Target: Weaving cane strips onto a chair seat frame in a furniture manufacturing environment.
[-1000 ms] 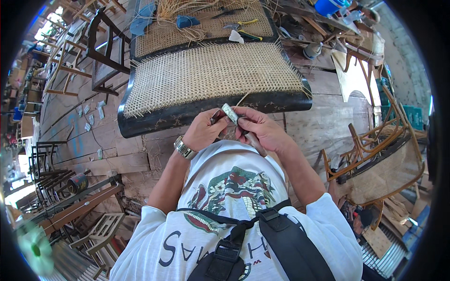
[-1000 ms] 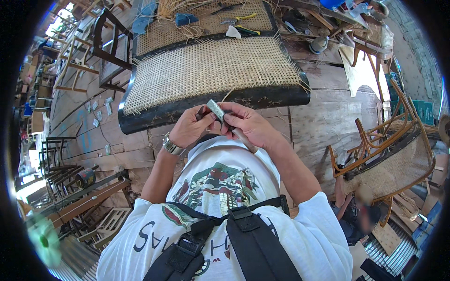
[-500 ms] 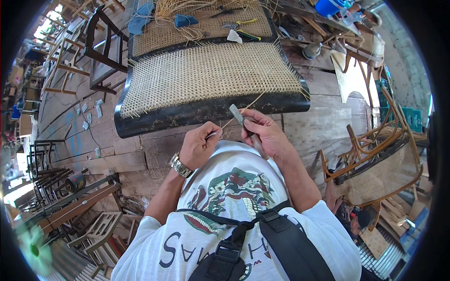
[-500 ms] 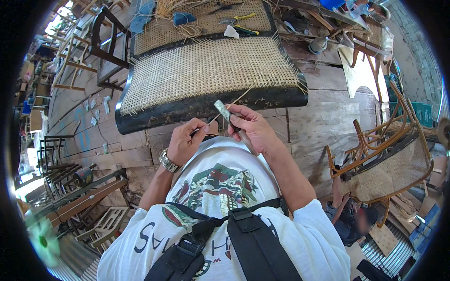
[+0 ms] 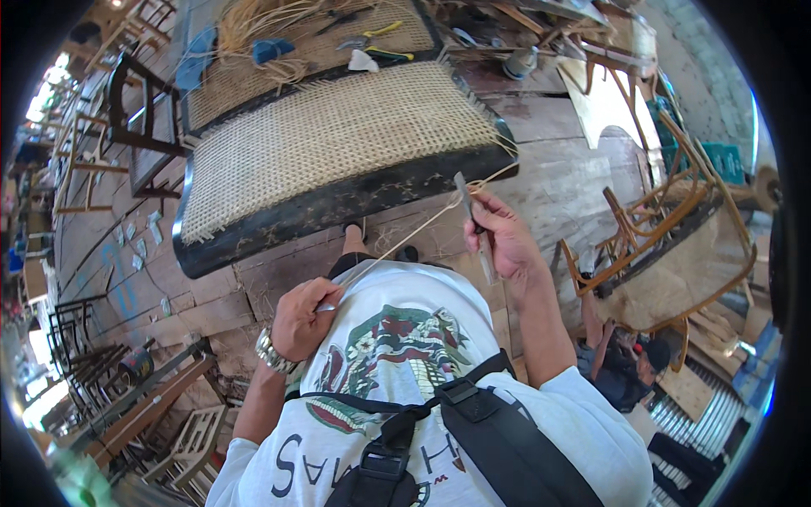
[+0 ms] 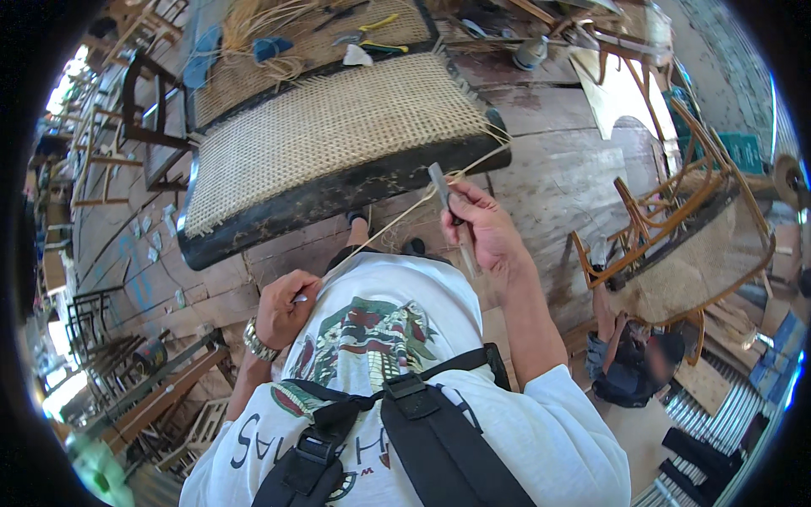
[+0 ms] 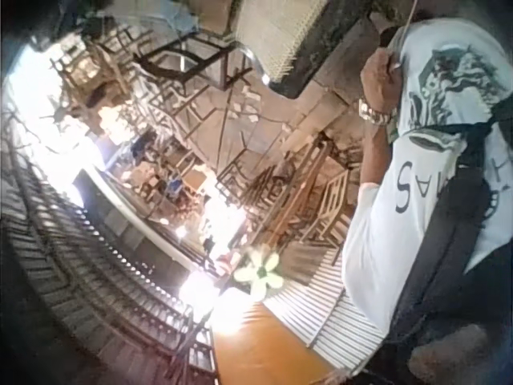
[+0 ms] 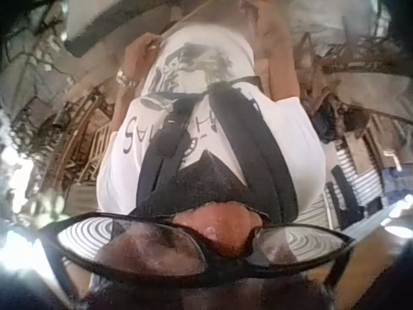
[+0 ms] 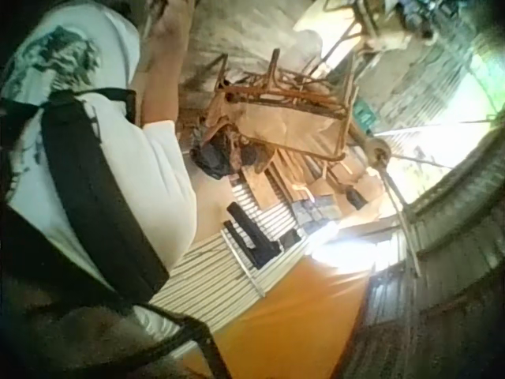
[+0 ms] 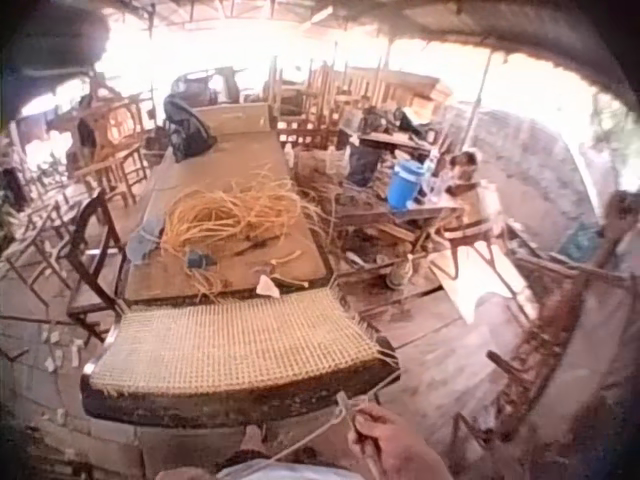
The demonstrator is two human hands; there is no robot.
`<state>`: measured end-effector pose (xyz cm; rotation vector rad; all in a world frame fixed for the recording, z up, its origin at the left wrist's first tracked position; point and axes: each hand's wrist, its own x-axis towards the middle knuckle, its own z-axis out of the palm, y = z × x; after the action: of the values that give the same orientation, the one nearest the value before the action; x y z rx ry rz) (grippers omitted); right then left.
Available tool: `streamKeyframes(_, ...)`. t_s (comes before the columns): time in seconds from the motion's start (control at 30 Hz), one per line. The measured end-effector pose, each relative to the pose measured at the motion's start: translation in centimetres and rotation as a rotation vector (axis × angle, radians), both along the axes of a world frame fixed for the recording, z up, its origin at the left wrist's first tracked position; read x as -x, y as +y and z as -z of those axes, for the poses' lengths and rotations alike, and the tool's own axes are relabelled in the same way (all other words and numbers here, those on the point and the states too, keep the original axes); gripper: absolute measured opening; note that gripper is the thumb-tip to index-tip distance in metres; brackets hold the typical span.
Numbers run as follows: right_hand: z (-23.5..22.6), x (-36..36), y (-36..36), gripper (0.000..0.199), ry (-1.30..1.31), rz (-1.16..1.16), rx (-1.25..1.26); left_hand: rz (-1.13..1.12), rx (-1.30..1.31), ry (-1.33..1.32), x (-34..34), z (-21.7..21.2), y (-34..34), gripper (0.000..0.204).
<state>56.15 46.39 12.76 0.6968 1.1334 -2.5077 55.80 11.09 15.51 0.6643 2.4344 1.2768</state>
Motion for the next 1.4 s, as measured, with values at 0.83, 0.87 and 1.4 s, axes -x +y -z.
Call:
streamKeyframes(0.83, 0.1, 1.1, -3.0, 0.034, 0.029, -0.565, -0.495, -0.401, -0.418, -0.415, 2.4, 1.3, 1.1, 0.014)
streamKeyframes(0.87, -0.5, 2.4, -4.5, 0.032, 0.157, -0.615, -0.48, -0.379, -0.44, -0.413, 2.5, 0.9, 1.8, 0.014)
streamKeyframes(1.4, 1.2, 9.9, -6.4, 0.013, 0.174, -0.13, -0.13, -0.334, -0.223, -0.505, -0.7, 2.2, -3.7, 0.014)
